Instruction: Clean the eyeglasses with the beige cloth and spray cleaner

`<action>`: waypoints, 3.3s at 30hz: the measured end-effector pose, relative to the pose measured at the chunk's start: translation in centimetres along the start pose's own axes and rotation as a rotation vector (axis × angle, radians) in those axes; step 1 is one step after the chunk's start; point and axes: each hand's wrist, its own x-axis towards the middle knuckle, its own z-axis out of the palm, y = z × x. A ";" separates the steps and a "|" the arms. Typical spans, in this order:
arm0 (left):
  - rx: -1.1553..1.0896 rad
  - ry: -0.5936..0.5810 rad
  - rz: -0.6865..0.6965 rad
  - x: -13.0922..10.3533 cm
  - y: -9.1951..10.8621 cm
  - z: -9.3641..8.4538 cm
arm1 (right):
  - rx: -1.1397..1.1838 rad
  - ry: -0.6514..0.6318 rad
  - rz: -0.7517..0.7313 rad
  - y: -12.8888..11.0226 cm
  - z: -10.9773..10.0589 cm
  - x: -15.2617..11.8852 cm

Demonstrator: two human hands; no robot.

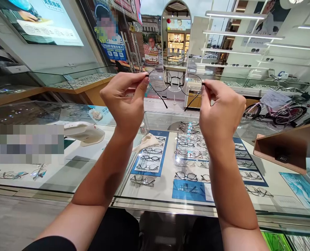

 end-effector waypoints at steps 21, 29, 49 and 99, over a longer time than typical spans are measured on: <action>0.021 -0.021 -0.036 -0.5 2.0 -0.3 | 0.060 -0.009 0.015 1.5 0.6 0.0; 0.041 0.008 -0.011 -0.5 2.0 -0.1 | 0.102 -0.021 0.020 1.9 0.7 0.0; 0.016 0.001 0.046 0.8 -2.6 -0.6 | 0.058 -0.030 -0.027 -0.6 1.2 -0.1; 0.202 -0.064 0.117 0.4 -2.5 -0.6 | 0.753 -0.242 0.474 1.2 2.5 1.0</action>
